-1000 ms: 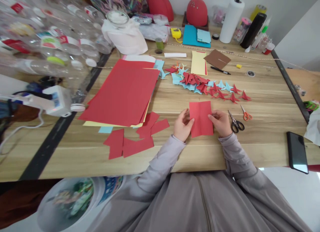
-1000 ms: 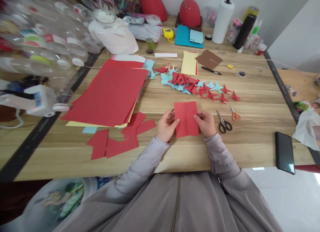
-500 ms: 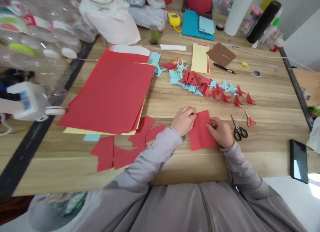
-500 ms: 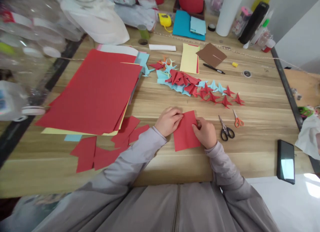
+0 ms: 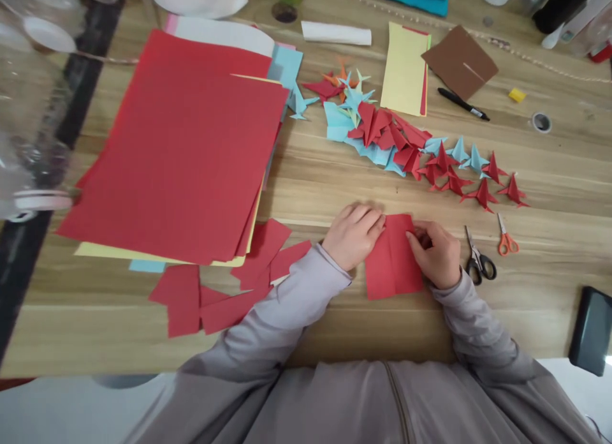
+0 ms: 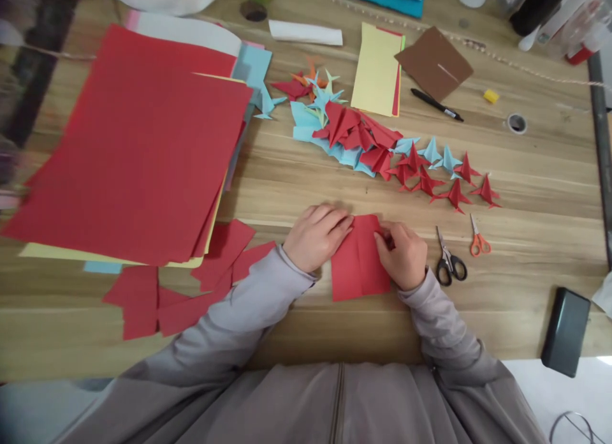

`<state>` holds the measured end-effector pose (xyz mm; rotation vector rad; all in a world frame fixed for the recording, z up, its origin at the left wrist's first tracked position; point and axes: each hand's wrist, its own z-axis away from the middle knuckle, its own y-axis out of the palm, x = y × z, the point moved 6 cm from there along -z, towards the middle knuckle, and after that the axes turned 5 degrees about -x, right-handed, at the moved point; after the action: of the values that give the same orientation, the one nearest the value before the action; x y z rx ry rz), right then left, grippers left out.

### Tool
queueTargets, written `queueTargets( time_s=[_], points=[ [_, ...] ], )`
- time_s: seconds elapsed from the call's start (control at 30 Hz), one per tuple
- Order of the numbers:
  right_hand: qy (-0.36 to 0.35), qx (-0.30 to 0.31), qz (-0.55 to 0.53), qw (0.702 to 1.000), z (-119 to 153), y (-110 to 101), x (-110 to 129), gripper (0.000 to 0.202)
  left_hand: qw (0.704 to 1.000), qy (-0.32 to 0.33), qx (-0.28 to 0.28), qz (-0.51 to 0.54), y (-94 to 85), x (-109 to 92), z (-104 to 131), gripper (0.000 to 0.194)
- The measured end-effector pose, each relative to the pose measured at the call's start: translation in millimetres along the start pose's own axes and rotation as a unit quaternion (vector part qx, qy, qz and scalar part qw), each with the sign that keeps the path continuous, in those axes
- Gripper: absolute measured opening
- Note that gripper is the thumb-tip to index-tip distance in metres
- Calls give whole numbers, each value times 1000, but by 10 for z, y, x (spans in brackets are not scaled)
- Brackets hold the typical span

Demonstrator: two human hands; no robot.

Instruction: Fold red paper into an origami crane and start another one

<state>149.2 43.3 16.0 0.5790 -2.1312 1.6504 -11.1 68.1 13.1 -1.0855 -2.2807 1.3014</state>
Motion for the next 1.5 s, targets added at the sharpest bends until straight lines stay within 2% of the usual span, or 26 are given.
queueTargets(
  time_s=[0.13, 0.23, 0.3, 0.4, 0.5, 0.57, 0.63, 0.7, 0.77, 0.83, 0.9, 0.97, 1.07, 1.13, 1.2, 1.27, 1.4, 1.43, 1.5],
  points=[
    [-47, 3, 1, 999, -9, -9, 57, 18, 1000, -6, 14, 9, 2, 9, 4, 22],
    [-47, 4, -7, 999, -22, -8, 53, 16, 998, -33, 44, 34, 36, 43, 17, 24],
    [-32, -6, -28, 999, -29, -13, 31, 14, 996, -57, 41, 63, 28, 70, 24, 24],
    [45, -49, -94, 993, -35, -37, -73, 11, 986, -114, -16, 122, -59, 142, 32, 25],
    [140, -100, -187, 967, -25, -49, -209, 16, 954, -216, -99, 182, -176, 264, 82, 29],
    [169, -149, -231, 946, -15, -77, -263, 20, 925, -263, -133, 241, -217, 299, 126, 31],
    [181, -202, -248, 930, 6, -114, -297, 23, 896, -271, -133, 325, -202, 258, 144, 38],
    [190, -240, -249, 919, 42, -127, -325, 25, 875, -258, -104, 397, -145, 164, 139, 54],
    [202, -250, -253, 913, 81, -96, -354, 25, 870, -262, -68, 413, -70, 86, 135, 68],
    [207, -221, -270, 914, 100, -33, -371, 23, 865, -301, -57, 398, -11, 92, 150, 57],
    [181, -194, -275, 924, 90, -30, -349, 22, 848, -333, -69, 407, 11, 143, 161, 47],
    [122, -194, -242, 943, 59, -137, -284, 33, 831, -342, -65, 435, 14, 196, 156, 46],
    [32, -191, -133, 972, -2, -367, -124, 54, 830, -314, -12, 460, 3, 213, 123, 42],
    [-41, -121, -71, 989, -36, -410, 40, 45, 816, -300, 23, 494, 5, 182, 102, 44],
    [-79, -40, -60, 994, -22, -373, 166, 31, 798, -293, 42, 524, 14, 143, 81, 47],
    [-57, 21, -69, 996, 24, -300, 216, 18, 791, -303, 26, 531, 20, 144, 65, 47],
    [68, 77, -110, 989, 143, -160, 164, 28, 799, -336, -57, 495, 34, 239, 74, 43],
    [82, 94, -123, 985, 165, -122, 159, 33, 810, -333, -67, 478, 38, 254, 76, 40],
    [84, 105, -117, 984, 179, -80, 155, 37, 850, -299, -66, 427, 40, 248, 62, 32]
  ],
)
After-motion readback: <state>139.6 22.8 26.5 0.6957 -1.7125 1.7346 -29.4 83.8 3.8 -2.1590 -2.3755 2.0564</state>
